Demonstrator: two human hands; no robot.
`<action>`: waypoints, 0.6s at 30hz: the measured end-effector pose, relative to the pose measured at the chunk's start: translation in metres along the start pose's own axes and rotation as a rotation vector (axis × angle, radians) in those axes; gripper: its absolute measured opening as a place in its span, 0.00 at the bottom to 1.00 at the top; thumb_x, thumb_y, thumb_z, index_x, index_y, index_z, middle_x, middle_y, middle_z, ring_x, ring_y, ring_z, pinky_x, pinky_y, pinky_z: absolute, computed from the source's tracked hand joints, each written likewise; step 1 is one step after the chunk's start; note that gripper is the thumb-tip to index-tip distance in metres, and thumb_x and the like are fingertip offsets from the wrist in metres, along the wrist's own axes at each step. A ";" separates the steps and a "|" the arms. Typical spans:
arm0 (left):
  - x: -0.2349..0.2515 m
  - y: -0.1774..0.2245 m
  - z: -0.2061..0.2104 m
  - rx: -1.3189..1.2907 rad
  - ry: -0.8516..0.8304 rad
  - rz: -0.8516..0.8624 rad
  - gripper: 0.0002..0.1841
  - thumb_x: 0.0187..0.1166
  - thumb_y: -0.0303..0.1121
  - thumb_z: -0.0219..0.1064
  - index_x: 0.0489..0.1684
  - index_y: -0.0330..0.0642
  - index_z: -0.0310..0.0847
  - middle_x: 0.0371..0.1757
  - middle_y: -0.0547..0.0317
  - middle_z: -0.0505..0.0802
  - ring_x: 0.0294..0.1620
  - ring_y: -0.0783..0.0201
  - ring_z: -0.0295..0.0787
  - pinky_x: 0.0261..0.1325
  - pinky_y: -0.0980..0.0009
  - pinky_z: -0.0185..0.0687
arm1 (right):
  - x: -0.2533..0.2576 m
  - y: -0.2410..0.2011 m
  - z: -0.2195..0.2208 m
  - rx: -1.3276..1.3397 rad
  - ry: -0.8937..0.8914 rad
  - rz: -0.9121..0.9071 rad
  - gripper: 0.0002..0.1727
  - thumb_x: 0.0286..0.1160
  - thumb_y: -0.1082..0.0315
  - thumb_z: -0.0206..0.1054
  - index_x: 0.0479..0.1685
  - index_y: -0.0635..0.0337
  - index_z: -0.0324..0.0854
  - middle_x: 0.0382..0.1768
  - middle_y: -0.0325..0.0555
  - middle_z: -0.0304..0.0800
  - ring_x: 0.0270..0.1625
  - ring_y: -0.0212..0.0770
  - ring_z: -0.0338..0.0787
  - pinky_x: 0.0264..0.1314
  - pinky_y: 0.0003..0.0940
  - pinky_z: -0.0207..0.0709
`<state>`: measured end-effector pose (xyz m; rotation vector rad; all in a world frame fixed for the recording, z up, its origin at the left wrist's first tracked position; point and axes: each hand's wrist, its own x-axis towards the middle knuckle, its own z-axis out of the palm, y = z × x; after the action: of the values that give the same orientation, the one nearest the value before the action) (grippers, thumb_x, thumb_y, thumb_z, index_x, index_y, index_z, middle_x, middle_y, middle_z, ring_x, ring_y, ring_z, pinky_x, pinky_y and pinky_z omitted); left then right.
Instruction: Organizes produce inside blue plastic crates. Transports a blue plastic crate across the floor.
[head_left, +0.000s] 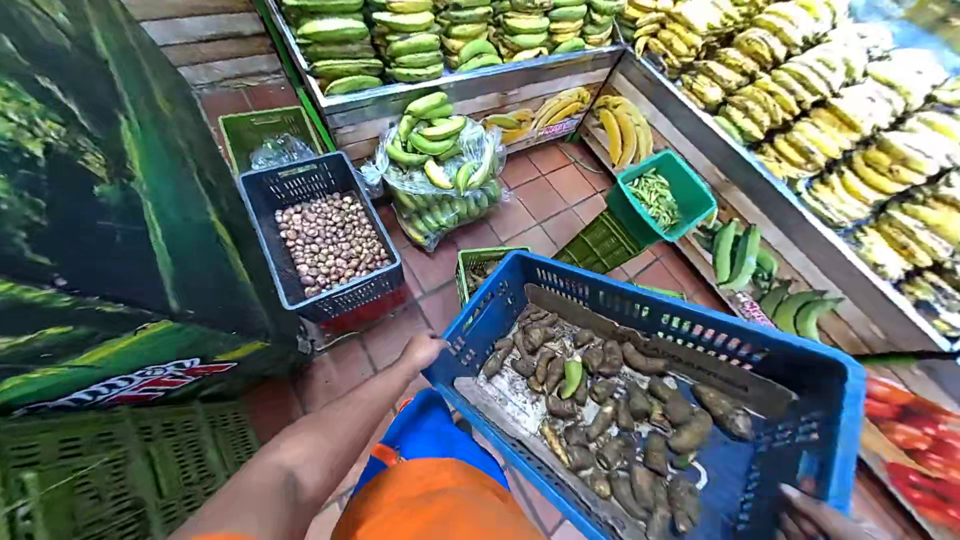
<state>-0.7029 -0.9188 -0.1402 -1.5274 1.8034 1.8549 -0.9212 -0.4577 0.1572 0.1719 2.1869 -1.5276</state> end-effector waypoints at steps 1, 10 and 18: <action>0.018 0.009 0.005 -0.037 -0.035 -0.029 0.22 0.79 0.40 0.71 0.68 0.36 0.83 0.63 0.36 0.89 0.67 0.41 0.85 0.71 0.38 0.77 | 0.028 -0.017 0.012 -0.047 -0.005 -0.007 0.04 0.80 0.72 0.57 0.41 0.51 0.70 0.09 0.29 0.67 0.08 0.29 0.70 0.12 0.29 0.73; 0.123 0.094 0.039 -0.104 -0.251 -0.041 0.19 0.85 0.37 0.65 0.70 0.37 0.79 0.58 0.40 0.90 0.54 0.47 0.91 0.61 0.46 0.85 | 0.247 -0.094 0.175 -0.573 0.164 -0.112 0.16 0.73 0.72 0.70 0.57 0.66 0.75 0.27 0.47 0.80 0.16 0.37 0.76 0.16 0.36 0.75; 0.102 0.221 0.129 0.004 -0.822 0.292 0.40 0.74 0.41 0.78 0.87 0.39 0.65 0.79 0.42 0.81 0.77 0.46 0.80 0.81 0.44 0.73 | 0.355 -0.040 0.347 -1.130 0.073 -0.134 0.34 0.79 0.49 0.70 0.72 0.69 0.75 0.53 0.70 0.90 0.58 0.70 0.90 0.61 0.70 0.81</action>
<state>-0.9742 -0.9279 -0.0944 -0.3595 1.6321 2.1321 -1.1450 -0.8460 -0.0593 -0.2926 2.7880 -0.1568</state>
